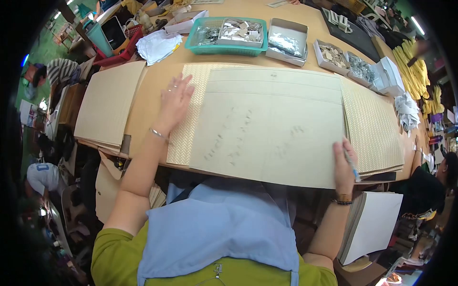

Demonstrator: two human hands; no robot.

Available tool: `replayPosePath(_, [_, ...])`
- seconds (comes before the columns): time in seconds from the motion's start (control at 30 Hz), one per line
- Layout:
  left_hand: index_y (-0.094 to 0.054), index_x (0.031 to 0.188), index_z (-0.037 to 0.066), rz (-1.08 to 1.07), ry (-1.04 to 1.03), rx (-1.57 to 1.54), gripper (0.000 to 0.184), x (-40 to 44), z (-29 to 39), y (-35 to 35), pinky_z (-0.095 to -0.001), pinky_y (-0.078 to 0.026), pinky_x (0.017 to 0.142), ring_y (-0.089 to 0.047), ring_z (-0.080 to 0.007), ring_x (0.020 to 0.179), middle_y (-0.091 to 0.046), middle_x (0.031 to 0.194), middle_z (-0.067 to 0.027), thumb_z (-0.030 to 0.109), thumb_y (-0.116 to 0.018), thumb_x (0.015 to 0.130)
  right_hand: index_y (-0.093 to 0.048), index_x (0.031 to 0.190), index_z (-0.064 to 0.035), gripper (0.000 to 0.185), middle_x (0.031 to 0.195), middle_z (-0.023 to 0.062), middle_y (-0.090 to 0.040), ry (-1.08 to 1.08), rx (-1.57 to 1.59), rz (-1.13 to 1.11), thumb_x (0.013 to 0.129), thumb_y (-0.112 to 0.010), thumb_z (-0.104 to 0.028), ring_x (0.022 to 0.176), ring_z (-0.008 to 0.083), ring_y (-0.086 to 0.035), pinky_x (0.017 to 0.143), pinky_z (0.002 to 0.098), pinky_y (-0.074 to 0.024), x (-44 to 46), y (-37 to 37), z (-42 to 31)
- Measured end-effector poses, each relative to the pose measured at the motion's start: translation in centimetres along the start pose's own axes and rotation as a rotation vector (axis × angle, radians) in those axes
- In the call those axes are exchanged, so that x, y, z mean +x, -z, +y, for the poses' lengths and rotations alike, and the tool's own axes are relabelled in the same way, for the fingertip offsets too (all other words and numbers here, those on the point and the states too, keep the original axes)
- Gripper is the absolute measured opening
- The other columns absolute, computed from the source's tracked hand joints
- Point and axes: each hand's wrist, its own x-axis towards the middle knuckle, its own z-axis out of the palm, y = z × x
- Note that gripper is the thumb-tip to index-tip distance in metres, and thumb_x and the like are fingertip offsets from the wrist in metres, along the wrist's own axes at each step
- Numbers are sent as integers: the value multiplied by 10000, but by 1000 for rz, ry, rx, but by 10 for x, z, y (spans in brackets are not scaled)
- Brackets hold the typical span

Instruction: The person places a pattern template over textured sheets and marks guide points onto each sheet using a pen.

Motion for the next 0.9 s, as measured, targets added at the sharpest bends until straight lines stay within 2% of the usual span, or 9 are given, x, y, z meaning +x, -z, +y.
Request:
replayPosePath(0.07, [-451,1440,181,-2,107,106,635,11,-20,4,-689,-102,1107,-189,-362,1469,-266,1570,-182,566,-490,936,-543,1304,53,402,1060,36,-642,87,-43,-35,976,-593,-173,943,77,-572,836,229,-469,1,-39,-6])
replayPosePath(0.17, [-442,1448,197,1,11,210,693,10,-33,5,-692,-104,1107,-191,-362,1468,-269,1571,-175,590,-553,889,-502,1353,57,453,1089,47,-644,108,-140,-31,963,-610,-146,942,82,-581,845,227,-470,7,-72,-7])
replayPosePath(0.23, [-437,1451,194,17,4,227,757,11,-35,3,-691,-111,1108,-203,-381,1459,-283,1561,-183,639,-563,851,-470,1380,58,491,1198,107,-631,42,-162,-42,942,-626,-100,1029,112,-596,910,245,-465,17,-81,8])
replayPosePath(0.3, [-438,1450,198,23,3,225,774,9,-34,2,-692,-111,1108,-203,-383,1459,-283,1560,-186,648,-577,836,-460,1386,60,496,1215,126,-630,30,-229,-44,945,-619,-101,1050,120,-596,933,251,-459,20,-86,15])
replayPosePath(0.37, [-444,1447,211,25,9,206,742,9,-33,3,-693,-104,1106,-192,-368,1467,-268,1569,-184,617,-595,845,-459,1384,65,485,1168,115,-648,94,-203,-45,959,-605,-117,1012,106,-597,919,242,-458,16,-87,26])
replayPosePath(0.57, [-446,1446,209,39,2,215,777,8,-32,2,-694,-117,1101,-199,-369,1465,-284,1563,-183,614,-638,811,-470,1376,64,496,1240,136,-620,44,-163,-70,937,-629,-105,1085,143,-594,956,267,-455,12,-82,27])
replayPosePath(0.77, [-451,1444,205,45,-12,188,799,7,-33,4,-699,-123,1094,-201,-371,1465,-294,1556,-190,603,-671,787,-471,1368,77,488,1221,128,-626,7,-156,-90,943,-623,-108,1074,122,-587,944,255,-458,16,-83,19])
replayPosePath(0.87, [-451,1444,202,51,-15,190,800,6,-31,4,-695,-129,1095,-209,-374,1460,-299,1553,-191,596,-676,785,-504,1353,45,483,1139,97,-653,-1,-111,-53,918,-654,-99,1003,112,-597,899,245,-470,17,-85,21])
replayPosePath(0.9, [-450,1444,201,53,-12,206,800,6,-33,3,-694,-129,1096,-212,-373,1459,-298,1554,-190,593,-678,784,-521,1336,34,475,1099,88,-655,0,-257,-52,904,-670,-97,974,111,-596,881,245,-473,16,-87,15])
